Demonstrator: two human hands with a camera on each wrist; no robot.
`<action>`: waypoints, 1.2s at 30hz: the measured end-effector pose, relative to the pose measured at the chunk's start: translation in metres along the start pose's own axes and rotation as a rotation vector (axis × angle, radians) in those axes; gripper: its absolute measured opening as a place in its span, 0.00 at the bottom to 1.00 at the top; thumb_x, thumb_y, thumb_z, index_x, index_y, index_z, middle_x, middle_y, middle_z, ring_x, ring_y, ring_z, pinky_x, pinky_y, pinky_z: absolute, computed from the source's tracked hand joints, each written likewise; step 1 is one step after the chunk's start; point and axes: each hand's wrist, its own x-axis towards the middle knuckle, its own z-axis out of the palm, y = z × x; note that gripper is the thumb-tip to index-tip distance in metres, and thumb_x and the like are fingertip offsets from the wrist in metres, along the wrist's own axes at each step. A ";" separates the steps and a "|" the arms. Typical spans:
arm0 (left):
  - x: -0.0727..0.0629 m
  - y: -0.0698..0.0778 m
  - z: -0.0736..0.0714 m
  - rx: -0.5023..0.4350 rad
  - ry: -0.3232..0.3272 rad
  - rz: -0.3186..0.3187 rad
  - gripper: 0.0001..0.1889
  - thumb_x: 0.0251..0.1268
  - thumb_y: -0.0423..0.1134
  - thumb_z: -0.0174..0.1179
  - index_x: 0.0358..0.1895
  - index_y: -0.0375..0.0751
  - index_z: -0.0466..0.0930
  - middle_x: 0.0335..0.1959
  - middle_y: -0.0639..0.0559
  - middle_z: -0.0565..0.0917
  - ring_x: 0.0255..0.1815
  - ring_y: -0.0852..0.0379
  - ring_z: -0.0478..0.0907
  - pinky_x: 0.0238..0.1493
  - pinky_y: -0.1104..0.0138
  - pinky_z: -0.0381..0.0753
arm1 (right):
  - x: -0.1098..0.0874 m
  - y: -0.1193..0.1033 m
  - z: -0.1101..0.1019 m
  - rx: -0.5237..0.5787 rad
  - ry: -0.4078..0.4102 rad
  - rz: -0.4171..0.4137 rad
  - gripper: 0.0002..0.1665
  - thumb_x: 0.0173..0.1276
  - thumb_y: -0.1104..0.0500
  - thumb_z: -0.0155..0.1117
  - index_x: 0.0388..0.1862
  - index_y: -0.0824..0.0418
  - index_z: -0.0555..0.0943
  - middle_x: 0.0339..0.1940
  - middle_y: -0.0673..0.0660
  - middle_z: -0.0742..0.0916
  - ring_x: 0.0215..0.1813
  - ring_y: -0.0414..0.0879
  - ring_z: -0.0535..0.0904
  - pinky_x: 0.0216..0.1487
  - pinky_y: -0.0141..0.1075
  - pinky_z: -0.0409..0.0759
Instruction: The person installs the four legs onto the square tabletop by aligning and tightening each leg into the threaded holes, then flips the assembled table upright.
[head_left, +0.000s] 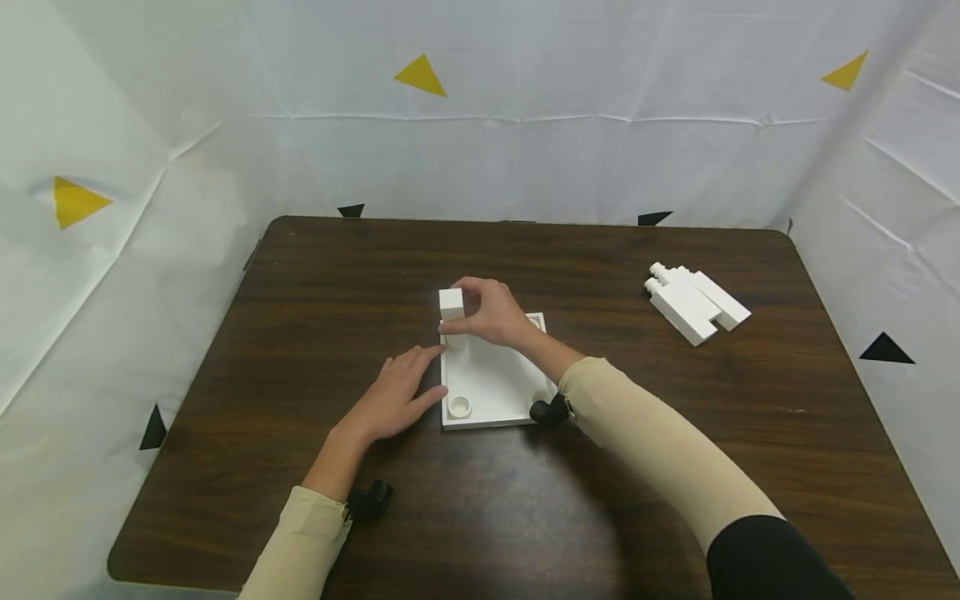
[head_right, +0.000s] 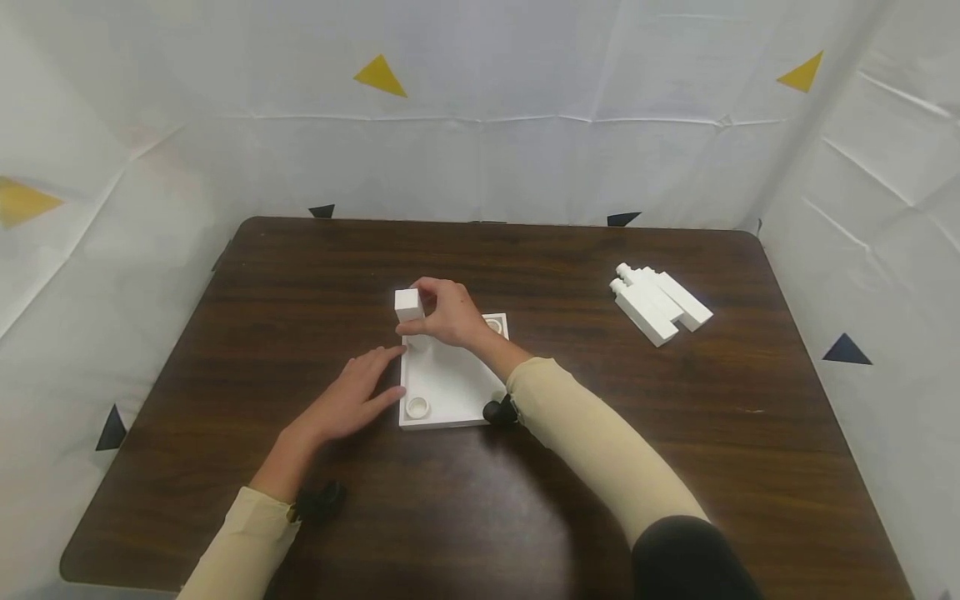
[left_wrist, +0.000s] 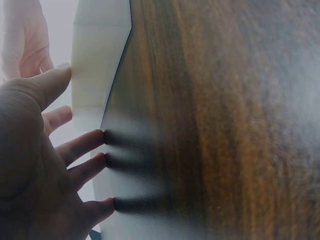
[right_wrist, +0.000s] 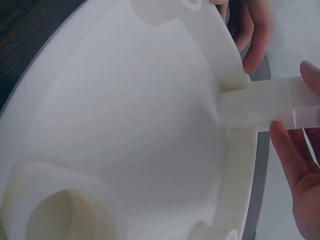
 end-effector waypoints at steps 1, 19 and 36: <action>0.000 0.000 0.000 0.000 0.000 0.000 0.34 0.73 0.58 0.52 0.77 0.54 0.55 0.76 0.48 0.60 0.77 0.46 0.51 0.71 0.38 0.46 | 0.000 0.000 0.000 0.000 0.002 0.001 0.29 0.50 0.53 0.82 0.50 0.57 0.81 0.41 0.51 0.86 0.41 0.44 0.81 0.43 0.37 0.78; 0.000 0.002 0.001 0.016 0.001 -0.005 0.34 0.73 0.58 0.52 0.77 0.53 0.55 0.76 0.48 0.60 0.77 0.47 0.53 0.71 0.38 0.46 | -0.002 0.000 -0.006 -0.019 -0.035 0.011 0.40 0.48 0.47 0.82 0.60 0.55 0.78 0.42 0.51 0.83 0.44 0.45 0.77 0.44 0.39 0.77; 0.000 0.002 0.002 0.011 -0.002 -0.017 0.34 0.72 0.59 0.51 0.77 0.54 0.54 0.76 0.48 0.60 0.77 0.46 0.51 0.72 0.40 0.45 | 0.001 0.004 -0.016 0.253 -0.308 -0.136 0.37 0.64 0.75 0.57 0.73 0.61 0.67 0.67 0.65 0.76 0.67 0.52 0.73 0.66 0.46 0.70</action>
